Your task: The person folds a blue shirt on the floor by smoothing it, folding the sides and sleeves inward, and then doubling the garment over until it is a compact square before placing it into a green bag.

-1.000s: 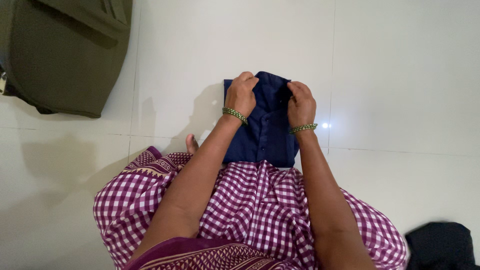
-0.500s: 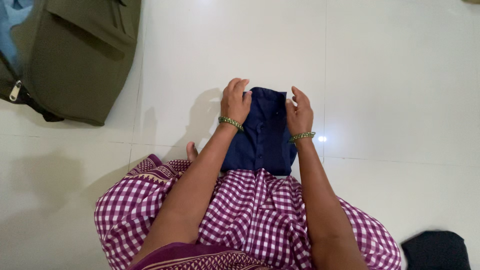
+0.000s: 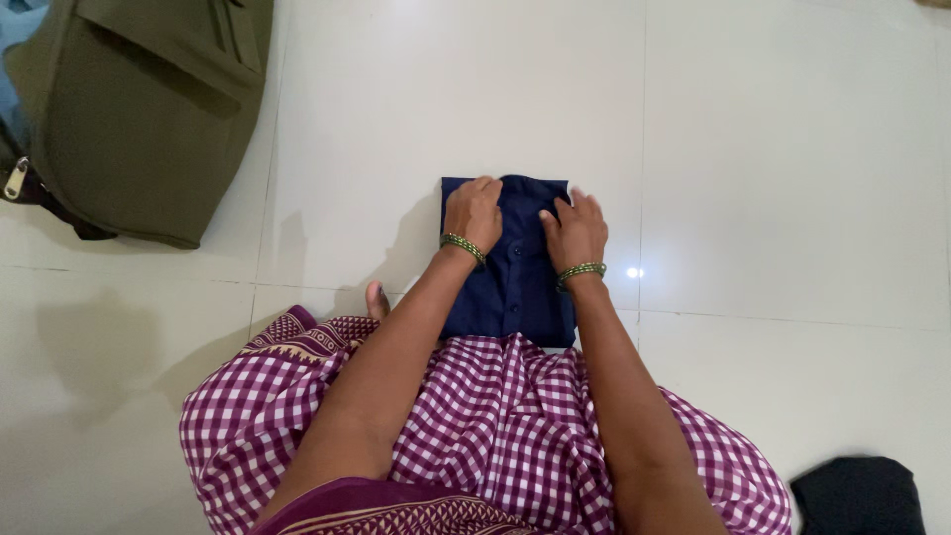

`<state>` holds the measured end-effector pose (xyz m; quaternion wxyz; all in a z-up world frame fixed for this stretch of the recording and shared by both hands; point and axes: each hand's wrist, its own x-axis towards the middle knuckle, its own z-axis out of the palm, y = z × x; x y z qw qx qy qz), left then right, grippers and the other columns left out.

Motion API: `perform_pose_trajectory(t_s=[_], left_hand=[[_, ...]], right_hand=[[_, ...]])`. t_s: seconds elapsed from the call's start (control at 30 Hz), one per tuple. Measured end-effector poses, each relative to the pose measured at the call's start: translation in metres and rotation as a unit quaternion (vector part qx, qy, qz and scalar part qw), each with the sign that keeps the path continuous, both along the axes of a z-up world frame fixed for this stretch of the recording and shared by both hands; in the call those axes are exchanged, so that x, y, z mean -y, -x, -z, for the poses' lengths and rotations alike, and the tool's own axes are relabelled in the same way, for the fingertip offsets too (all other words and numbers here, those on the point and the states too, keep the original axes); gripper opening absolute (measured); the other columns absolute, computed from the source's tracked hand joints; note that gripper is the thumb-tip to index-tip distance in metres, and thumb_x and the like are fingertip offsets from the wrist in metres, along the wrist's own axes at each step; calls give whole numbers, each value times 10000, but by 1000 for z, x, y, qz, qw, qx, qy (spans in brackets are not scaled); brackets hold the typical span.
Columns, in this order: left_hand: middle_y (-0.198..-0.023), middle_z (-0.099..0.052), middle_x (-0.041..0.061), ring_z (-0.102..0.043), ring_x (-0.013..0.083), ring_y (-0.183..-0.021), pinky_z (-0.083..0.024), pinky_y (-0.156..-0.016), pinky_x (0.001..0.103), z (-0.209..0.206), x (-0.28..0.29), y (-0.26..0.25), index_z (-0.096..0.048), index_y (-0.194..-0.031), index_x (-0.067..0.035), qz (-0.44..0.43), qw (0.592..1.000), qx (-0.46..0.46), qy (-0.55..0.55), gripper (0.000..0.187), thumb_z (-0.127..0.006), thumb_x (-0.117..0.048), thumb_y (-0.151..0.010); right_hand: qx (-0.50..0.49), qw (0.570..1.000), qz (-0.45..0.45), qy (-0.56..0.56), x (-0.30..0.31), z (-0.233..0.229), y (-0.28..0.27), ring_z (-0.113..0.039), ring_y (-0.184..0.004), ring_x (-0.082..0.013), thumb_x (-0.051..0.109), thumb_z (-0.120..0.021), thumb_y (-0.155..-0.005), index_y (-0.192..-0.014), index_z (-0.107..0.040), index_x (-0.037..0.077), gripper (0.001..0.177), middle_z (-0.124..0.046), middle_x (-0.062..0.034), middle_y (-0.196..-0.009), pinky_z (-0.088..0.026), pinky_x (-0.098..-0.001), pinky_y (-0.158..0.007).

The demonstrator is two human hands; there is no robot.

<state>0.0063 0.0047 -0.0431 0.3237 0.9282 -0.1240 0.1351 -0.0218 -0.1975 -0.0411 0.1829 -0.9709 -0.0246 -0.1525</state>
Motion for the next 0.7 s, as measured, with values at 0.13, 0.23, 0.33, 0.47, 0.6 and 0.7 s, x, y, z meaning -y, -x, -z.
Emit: perform_pose_trajectory(t_s=[0.13,0.23,0.33,0.47,0.6,0.7], left_hand=[[-949,-696,94,-659,333,-920,-535,-813,458,1,0,2,-705,-953,-98,-12,998,41,38,169,-737,-27,-803],[-917,-681,123,-648,358,-894,-522,-782,478,-12,-2,5,-697,-965,-44,-20,996,53,71,193,-713,1,-779],[-896,-665,151,-636,376,-868,-524,-761,476,-19,-6,4,-718,-976,-14,-24,994,85,70,204,-685,19,-777],[-859,-663,133,-646,362,-850,-545,-744,459,-5,-17,-5,-728,-804,-57,-58,992,75,78,107,-662,20,-839],[-852,-647,137,-647,359,-830,-548,-735,461,5,-18,-5,-729,-794,-48,-52,994,57,75,120,-651,30,-842],[-866,-646,133,-644,369,-845,-548,-761,469,-1,-19,-3,-734,-829,-67,-38,995,58,71,98,-674,11,-839]], right_hand=[[31,996,34,-70,0,-10,2,-679,-977,-337,214,-806,-894,-946,-764,53,175,-765,-136,-1009,-539,-437,-883],[66,994,27,-80,-7,-31,5,-676,-895,-344,144,-821,-842,-850,-753,62,107,-755,-124,-932,-536,-453,-806],[23,996,62,-60,-11,-48,8,-667,-844,-359,127,-826,-842,-1007,-749,23,210,-719,-154,-877,-521,-473,-767],[37,992,72,-100,-2,-52,8,-700,-868,-296,94,-794,-842,-978,-760,68,142,-735,-101,-914,-555,-415,-781],[34,993,67,-87,2,-43,8,-707,-894,-287,81,-785,-833,-904,-780,93,72,-752,-82,-934,-561,-408,-787],[14,994,55,-91,8,-39,6,-713,-918,-283,81,-769,-872,-979,-789,106,112,-759,-89,-1003,-566,-398,-806]])
